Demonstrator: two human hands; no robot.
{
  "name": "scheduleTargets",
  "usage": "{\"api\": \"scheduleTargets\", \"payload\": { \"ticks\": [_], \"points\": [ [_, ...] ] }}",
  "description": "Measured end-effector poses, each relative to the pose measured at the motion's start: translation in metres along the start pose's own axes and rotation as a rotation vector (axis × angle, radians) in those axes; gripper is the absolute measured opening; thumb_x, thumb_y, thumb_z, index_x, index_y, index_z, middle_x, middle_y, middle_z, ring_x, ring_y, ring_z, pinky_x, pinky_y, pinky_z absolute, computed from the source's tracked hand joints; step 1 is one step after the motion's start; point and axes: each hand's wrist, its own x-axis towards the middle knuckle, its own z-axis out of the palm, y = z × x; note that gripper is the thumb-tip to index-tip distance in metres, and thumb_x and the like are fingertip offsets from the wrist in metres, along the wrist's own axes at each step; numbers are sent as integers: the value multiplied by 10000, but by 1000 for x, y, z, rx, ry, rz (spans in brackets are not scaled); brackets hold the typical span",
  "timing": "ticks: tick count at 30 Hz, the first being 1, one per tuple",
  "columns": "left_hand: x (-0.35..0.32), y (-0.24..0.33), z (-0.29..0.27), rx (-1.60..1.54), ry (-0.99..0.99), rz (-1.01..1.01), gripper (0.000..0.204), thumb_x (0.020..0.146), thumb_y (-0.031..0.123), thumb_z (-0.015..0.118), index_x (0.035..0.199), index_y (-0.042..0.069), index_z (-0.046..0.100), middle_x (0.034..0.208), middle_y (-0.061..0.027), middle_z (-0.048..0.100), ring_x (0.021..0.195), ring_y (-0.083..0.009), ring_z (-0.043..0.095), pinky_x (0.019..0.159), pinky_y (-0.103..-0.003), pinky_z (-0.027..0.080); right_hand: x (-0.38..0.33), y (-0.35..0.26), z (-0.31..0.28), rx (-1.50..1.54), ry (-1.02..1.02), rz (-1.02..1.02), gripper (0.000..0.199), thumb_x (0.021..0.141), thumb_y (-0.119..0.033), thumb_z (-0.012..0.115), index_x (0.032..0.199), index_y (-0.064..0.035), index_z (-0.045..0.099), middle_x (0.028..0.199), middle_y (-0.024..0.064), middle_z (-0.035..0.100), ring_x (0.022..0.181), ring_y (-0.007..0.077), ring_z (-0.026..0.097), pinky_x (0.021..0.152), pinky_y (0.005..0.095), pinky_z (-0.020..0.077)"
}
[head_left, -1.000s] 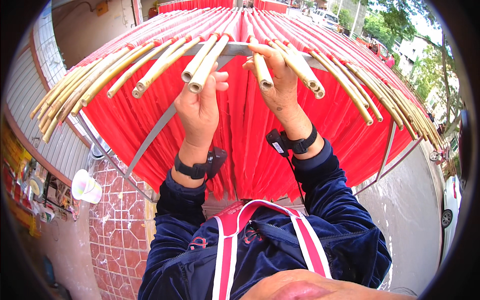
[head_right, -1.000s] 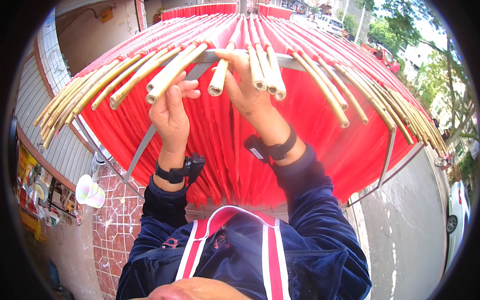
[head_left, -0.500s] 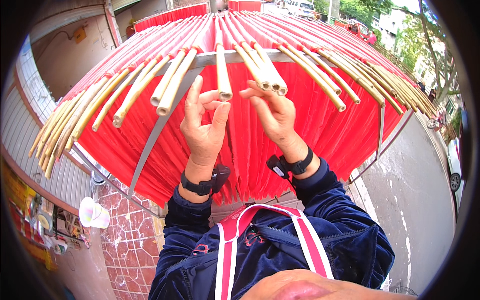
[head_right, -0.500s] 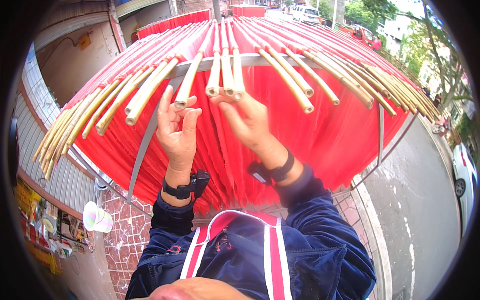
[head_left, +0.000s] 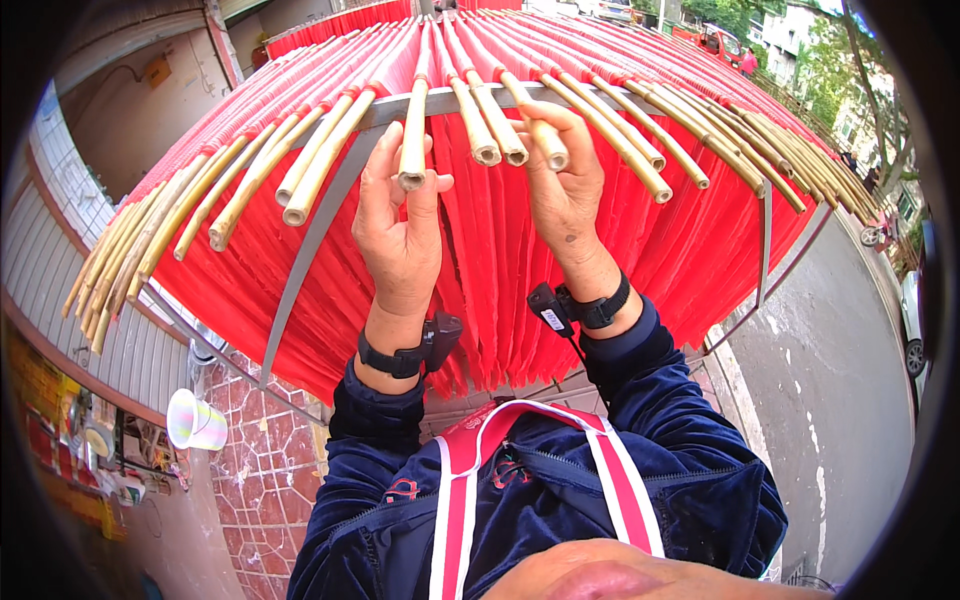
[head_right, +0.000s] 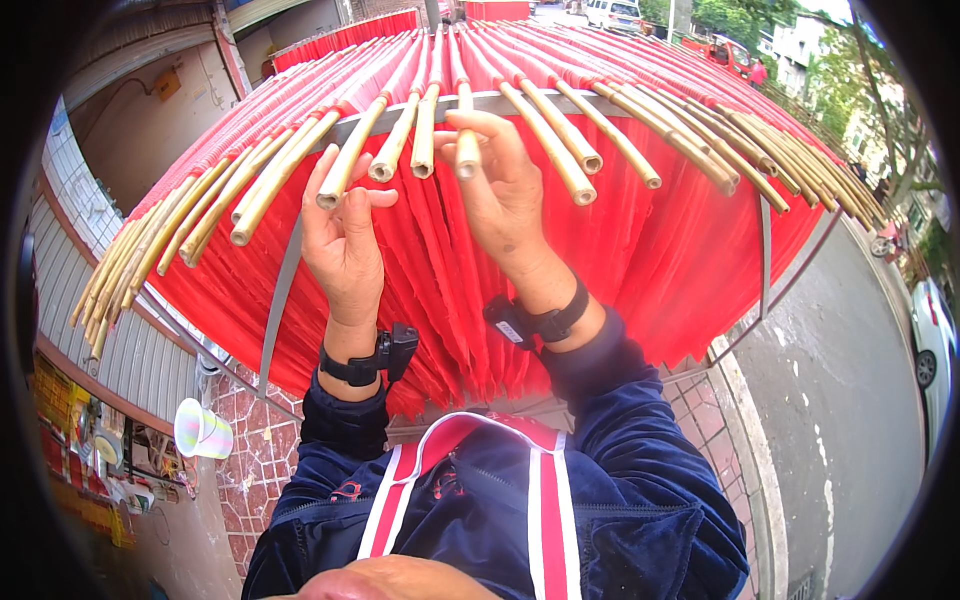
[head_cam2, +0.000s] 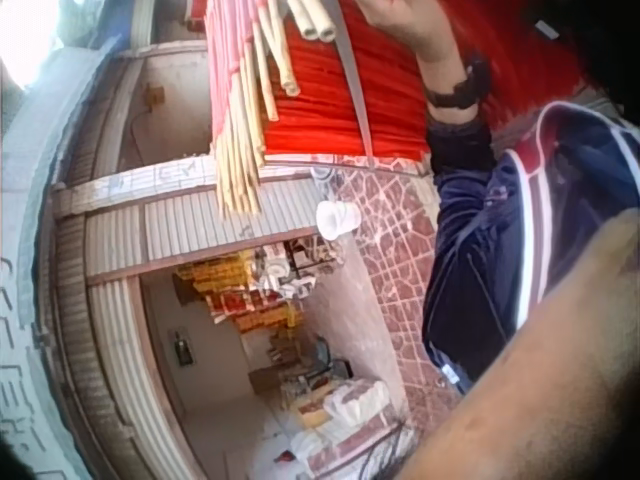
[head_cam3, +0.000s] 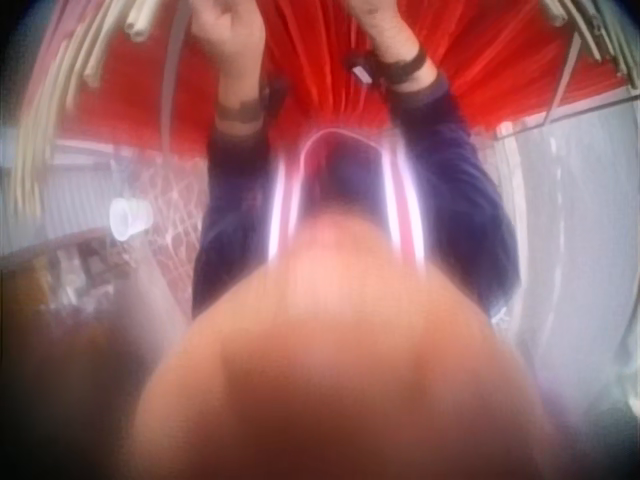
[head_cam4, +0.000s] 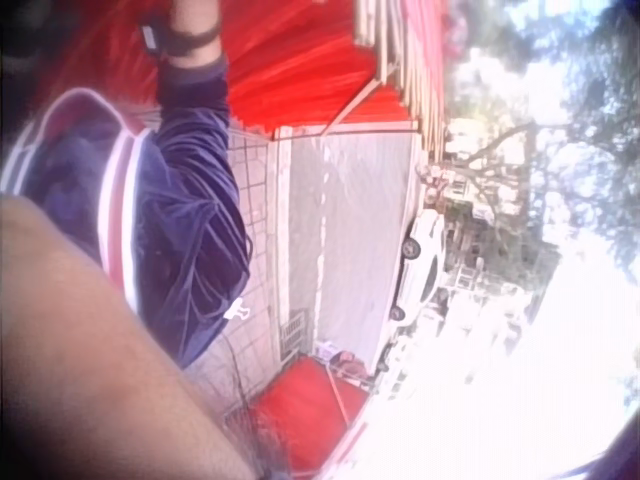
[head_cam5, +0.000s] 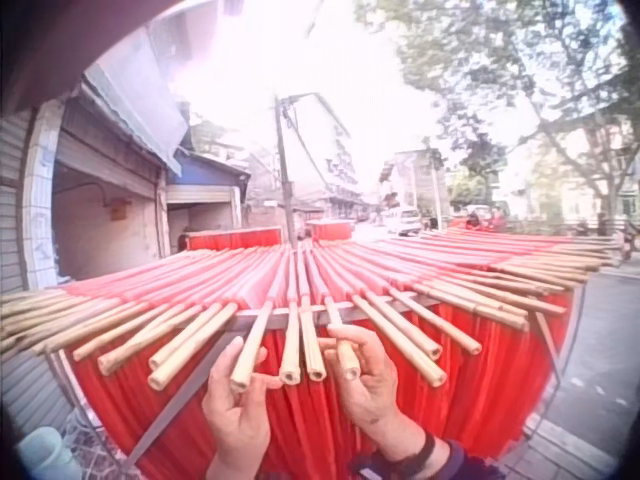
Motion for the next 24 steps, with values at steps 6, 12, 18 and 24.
{"api": "scheduleTargets", "payload": {
  "ticks": [6, 12, 18, 24],
  "points": [
    [3, 2, 3, 9, -41, -3, 406, 1009, 77, 504, 1393, -15, 411, 1240, -180, 614, 874, -163, 688, 788, -272, 571, -2, 7, -13, -61, 51, -116, 313, 1023, -128, 494, 1315, -16, 479, 1164, 180, 658, 1094, 214, 640, 928, 338, 504],
    [1, -1, 0, 20, -27, -29, 410, 1010, 78, 501, 1398, -13, 404, 1261, -182, 601, 871, -168, 690, 786, -279, 576, -34, 13, -2, 106, 126, 156, 441, 1009, -61, 480, 1432, -2, 368, 1231, 171, 608, 1013, 173, 630, 920, 324, 505],
    [4, -4, -1, -48, -26, 4, 430, 967, 39, 570, 1377, -22, 455, 1229, -177, 600, 915, -163, 682, 752, -277, 590, -20, 10, 20, 85, -32, 44, 473, 986, -36, 511, 1438, -18, 372, 1172, 132, 611, 1024, 185, 625, 917, 339, 492],
    [9, -4, 5, -48, -7, -7, 421, 958, 39, 576, 1362, -17, 471, 1255, -177, 601, 1037, -195, 665, 742, -289, 612, -4, 10, 13, -55, -40, -53, 458, 985, -83, 538, 1418, -11, 408, 1236, 162, 616, 1171, 241, 590, 1004, 367, 446]
  ]
}}
